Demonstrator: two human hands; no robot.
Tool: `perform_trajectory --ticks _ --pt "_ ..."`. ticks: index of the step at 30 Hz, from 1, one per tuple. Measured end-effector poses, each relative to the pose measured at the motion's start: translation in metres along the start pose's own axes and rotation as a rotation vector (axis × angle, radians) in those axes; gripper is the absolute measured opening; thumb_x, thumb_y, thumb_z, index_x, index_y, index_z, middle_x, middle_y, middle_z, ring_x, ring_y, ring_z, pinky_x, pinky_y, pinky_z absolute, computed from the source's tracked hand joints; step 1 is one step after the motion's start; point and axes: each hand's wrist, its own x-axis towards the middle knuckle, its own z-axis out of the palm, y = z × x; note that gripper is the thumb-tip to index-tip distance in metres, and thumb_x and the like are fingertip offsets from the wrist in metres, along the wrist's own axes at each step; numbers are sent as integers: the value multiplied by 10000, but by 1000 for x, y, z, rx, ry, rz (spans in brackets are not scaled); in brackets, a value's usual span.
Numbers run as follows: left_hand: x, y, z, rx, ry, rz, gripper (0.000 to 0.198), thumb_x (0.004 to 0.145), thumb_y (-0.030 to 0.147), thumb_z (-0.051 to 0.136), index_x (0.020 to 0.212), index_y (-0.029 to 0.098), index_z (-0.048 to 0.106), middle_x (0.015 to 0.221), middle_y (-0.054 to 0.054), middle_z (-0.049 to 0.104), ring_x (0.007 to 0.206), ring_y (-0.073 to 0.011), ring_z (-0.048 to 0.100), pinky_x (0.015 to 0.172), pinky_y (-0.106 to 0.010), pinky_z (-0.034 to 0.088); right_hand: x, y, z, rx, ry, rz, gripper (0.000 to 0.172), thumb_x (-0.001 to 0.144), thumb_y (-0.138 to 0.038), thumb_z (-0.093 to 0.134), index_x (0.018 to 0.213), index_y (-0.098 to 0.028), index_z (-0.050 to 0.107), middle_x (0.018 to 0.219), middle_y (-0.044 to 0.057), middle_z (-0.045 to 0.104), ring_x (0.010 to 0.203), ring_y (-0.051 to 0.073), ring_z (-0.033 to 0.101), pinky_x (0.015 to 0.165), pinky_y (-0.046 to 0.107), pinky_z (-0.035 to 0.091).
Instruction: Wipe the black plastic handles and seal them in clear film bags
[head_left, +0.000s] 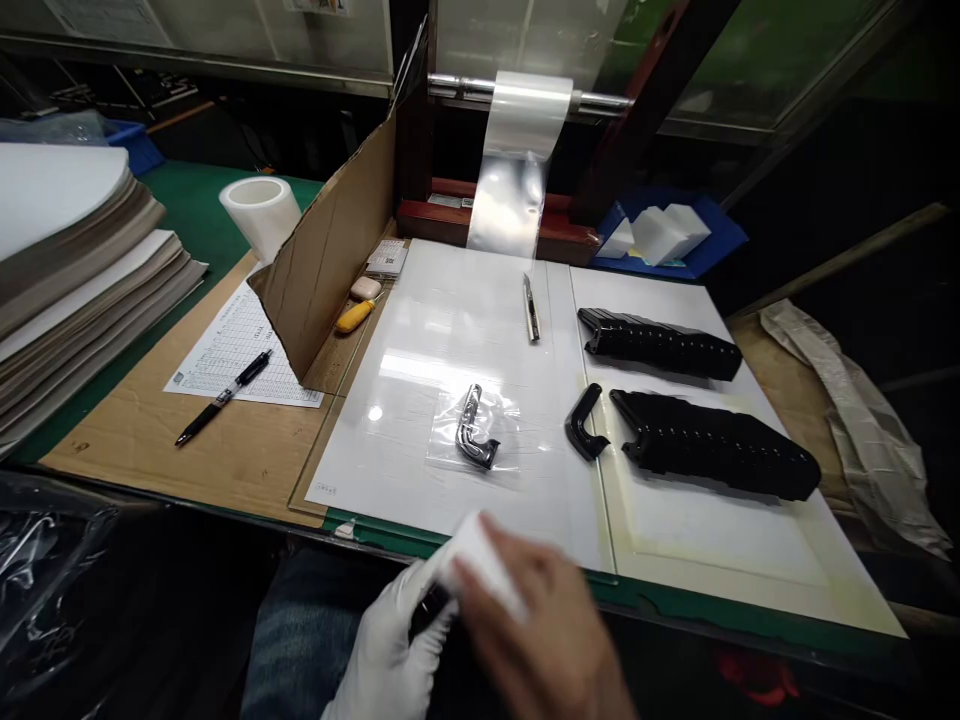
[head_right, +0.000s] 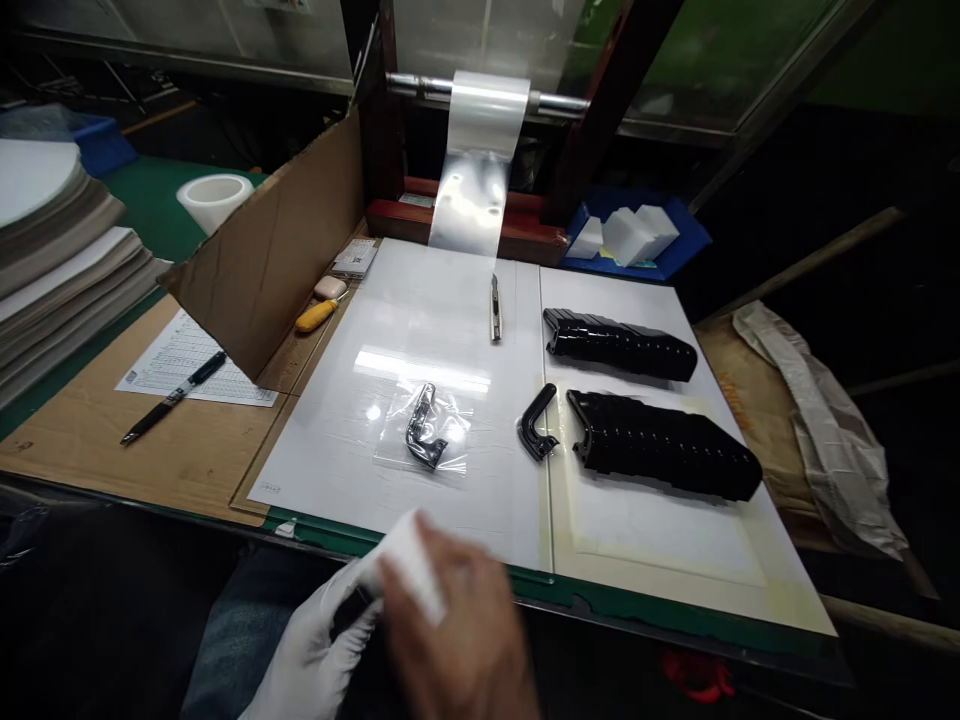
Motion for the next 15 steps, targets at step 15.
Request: perform_trajectory --ticks 15 --pt "1 -7 2 -24 -11 -6 383 966 297 587 1345 286 641 1330 -78 685 1218 -243 653 1073 -345 510 11 5 -7 -3 -10 53 382 955 -126 562 1317 -231 625 1388 139 600 1046 244 607 778 395 588"
